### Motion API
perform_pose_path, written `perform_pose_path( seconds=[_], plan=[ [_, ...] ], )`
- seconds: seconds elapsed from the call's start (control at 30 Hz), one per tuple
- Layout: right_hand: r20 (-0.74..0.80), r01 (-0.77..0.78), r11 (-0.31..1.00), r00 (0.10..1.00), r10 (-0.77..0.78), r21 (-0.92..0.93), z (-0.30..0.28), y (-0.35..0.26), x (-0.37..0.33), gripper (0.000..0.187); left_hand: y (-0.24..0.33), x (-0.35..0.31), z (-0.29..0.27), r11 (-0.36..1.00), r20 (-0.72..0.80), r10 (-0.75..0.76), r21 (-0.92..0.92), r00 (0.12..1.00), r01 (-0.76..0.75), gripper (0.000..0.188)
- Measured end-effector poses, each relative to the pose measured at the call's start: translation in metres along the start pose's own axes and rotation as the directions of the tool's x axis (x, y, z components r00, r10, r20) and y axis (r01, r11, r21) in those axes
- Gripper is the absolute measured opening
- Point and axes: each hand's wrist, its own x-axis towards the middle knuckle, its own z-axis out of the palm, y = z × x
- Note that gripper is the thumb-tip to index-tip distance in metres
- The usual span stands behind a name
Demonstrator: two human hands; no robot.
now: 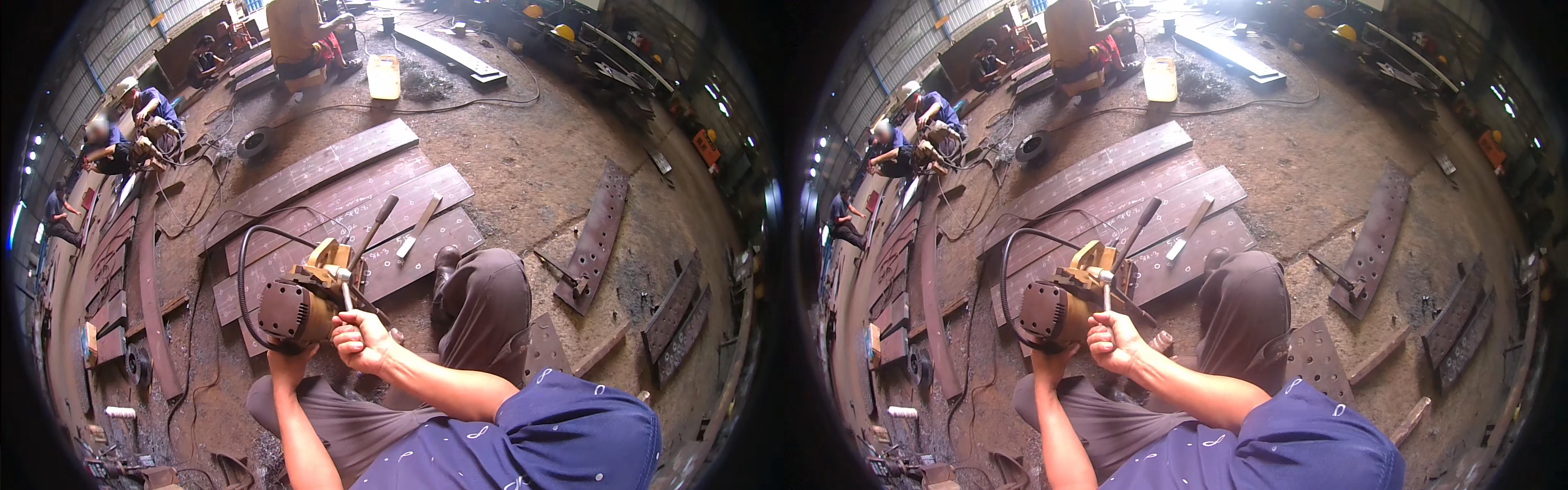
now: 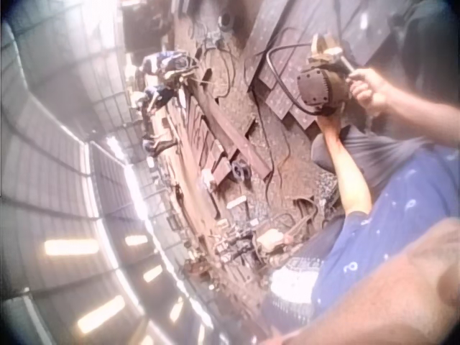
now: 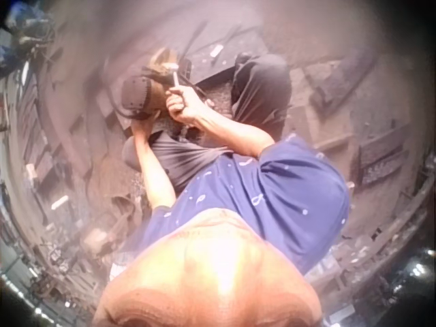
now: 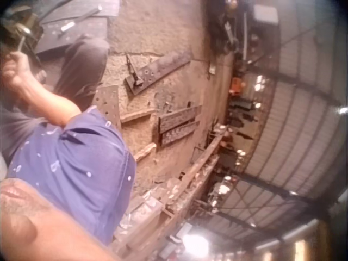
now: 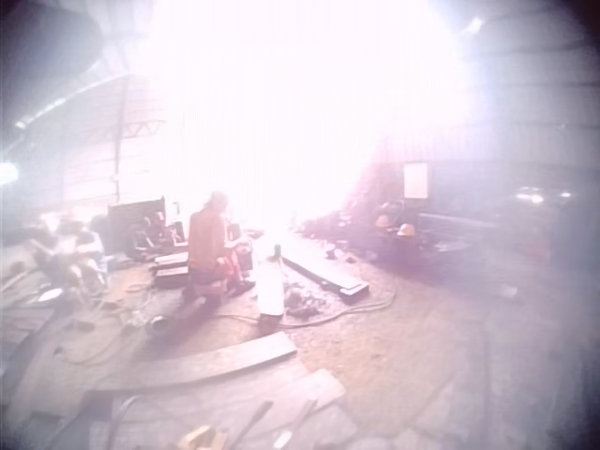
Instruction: The person sits on the workshop floor and uses a handheld hole saw machine to drill holes into metal plates. They repeatedly position the plates, operate the machine, and remove the cut pieces.
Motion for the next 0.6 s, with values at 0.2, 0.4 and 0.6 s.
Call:
perform_pose_path(
  seconds=[0.2,0.4,0.6],
  plan=[
    [-0.038,0.108,0.215,0.812,-0.582,-0.971,0.017,0.042,-0.033,0.035,0.006,-0.002,0.002,0.999,-0.049,0.046,0.012,0.998,-0.045,0.066],
    [0.741,0.098,-0.908,0.617,-0.265,-0.407,-0.007,0.011,-0.038,0.043,-0.003,-0.002,-0.003,0.994,-0.069,0.103,-0.013,0.992,-0.104,0.073],
    [0.914,-0.213,-0.977,0.392,-0.099,-0.014,0.091,-0.043,-0.042,0.036,0.013,-0.007,-0.004,0.968,-0.129,0.196,0.185,0.972,-0.170,0.073]
  ],
)
